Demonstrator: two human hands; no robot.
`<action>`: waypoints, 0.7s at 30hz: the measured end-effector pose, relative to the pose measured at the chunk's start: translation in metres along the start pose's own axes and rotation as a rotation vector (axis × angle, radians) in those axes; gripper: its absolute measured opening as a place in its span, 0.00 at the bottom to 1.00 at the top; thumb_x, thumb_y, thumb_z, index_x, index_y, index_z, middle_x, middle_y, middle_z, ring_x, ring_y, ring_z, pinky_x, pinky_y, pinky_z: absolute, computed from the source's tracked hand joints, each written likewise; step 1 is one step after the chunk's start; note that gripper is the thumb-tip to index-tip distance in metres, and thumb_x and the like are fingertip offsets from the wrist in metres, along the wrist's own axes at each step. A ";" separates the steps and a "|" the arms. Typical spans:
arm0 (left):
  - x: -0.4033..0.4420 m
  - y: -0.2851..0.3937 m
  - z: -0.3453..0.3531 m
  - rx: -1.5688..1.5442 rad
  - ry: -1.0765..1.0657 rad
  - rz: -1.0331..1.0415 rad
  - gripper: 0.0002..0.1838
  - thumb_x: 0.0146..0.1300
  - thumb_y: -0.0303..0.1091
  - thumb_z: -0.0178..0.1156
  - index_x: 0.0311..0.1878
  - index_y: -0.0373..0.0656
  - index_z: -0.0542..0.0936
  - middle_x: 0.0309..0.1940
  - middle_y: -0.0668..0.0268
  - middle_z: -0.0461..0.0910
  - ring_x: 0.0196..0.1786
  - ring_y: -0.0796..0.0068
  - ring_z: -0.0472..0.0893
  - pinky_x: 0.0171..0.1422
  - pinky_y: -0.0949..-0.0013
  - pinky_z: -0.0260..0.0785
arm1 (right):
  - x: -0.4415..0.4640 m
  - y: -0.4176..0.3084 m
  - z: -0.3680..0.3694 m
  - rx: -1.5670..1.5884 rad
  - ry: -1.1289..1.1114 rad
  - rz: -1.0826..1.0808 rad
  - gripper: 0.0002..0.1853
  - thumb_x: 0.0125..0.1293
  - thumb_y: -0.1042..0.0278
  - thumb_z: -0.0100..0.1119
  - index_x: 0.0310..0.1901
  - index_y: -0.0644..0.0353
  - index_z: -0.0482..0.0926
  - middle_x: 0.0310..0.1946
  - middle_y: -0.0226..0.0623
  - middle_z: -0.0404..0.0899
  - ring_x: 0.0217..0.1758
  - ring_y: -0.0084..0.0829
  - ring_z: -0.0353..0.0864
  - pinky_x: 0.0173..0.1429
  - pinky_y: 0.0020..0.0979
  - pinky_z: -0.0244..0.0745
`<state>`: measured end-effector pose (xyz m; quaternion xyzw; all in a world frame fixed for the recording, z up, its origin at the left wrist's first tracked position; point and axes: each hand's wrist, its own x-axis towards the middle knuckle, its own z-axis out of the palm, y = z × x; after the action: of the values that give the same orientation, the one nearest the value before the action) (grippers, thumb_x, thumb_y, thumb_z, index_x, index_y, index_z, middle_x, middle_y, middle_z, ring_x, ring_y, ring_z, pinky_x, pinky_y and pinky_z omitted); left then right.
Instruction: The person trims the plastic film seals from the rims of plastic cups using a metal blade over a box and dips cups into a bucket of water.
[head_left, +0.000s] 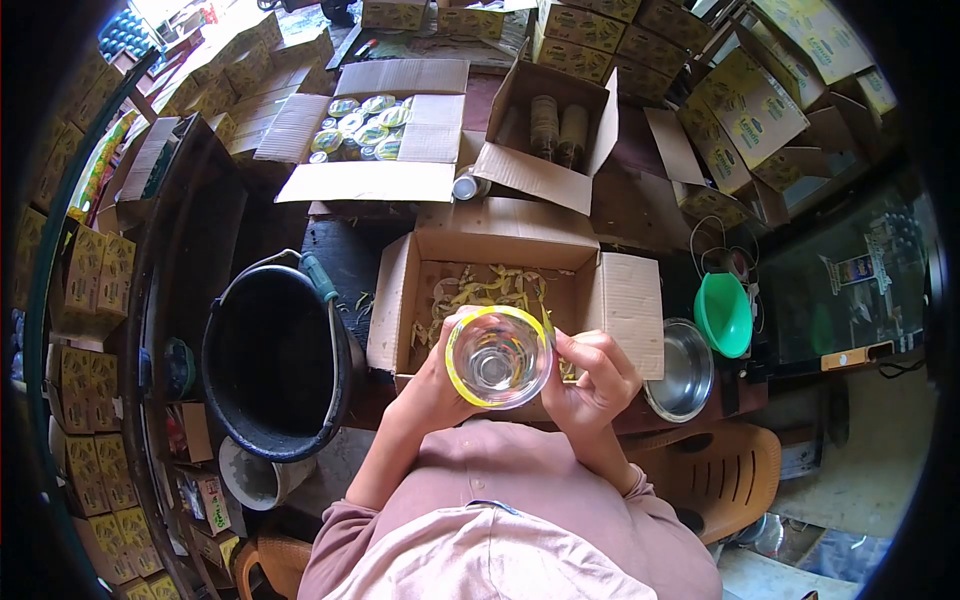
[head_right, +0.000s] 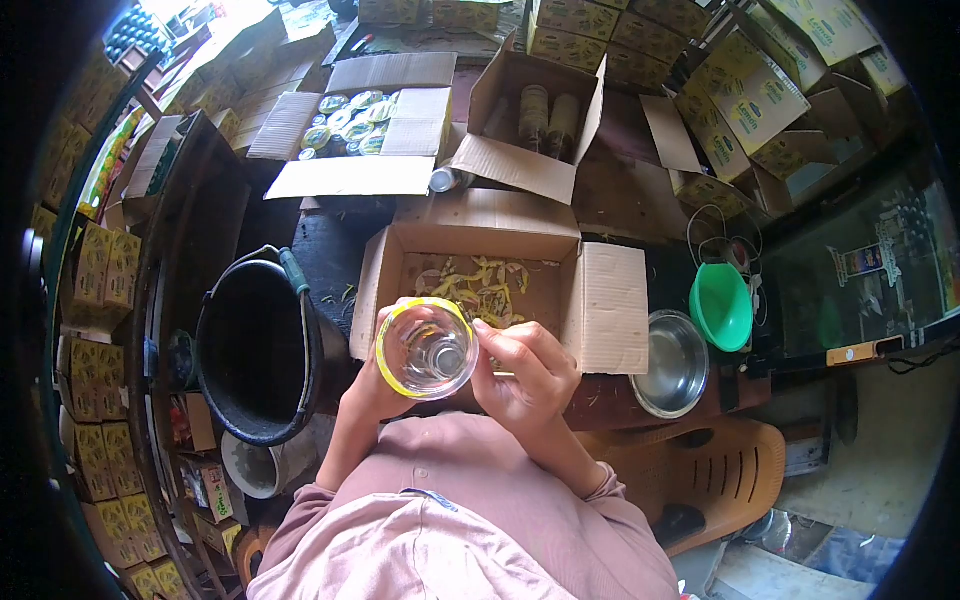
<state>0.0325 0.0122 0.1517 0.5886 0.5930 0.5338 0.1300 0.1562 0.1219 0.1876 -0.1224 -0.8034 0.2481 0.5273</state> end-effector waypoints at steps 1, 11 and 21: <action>0.000 0.000 0.000 -0.087 -0.016 -0.024 0.39 0.42 0.29 0.71 0.58 0.38 0.61 0.53 0.57 0.63 0.58 0.61 0.66 0.62 0.64 0.61 | 0.001 0.001 -0.001 0.026 -0.019 0.026 0.11 0.42 0.84 0.65 0.31 0.62 0.79 0.19 0.35 0.75 0.20 0.27 0.75 0.24 0.23 0.70; -0.001 -0.011 0.013 -0.748 0.058 -0.131 0.37 0.45 0.24 0.65 0.60 0.39 0.60 0.55 0.61 0.64 0.59 0.70 0.66 0.63 0.64 0.60 | 0.007 -0.002 -0.006 0.114 -0.028 0.208 0.09 0.44 0.84 0.65 0.30 0.64 0.80 0.20 0.36 0.76 0.21 0.24 0.77 0.24 0.22 0.70; -0.003 -0.007 0.014 -0.878 0.118 -0.186 0.38 0.46 0.23 0.63 0.61 0.40 0.57 0.55 0.61 0.64 0.58 0.69 0.67 0.63 0.64 0.60 | 0.002 -0.010 -0.005 0.157 -0.046 0.198 0.09 0.42 0.86 0.64 0.27 0.65 0.78 0.19 0.32 0.74 0.21 0.20 0.71 0.23 0.19 0.62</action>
<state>0.0402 0.0184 0.1397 0.3906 0.3671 0.7535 0.3806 0.1603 0.1152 0.1961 -0.1538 -0.7775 0.3639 0.4893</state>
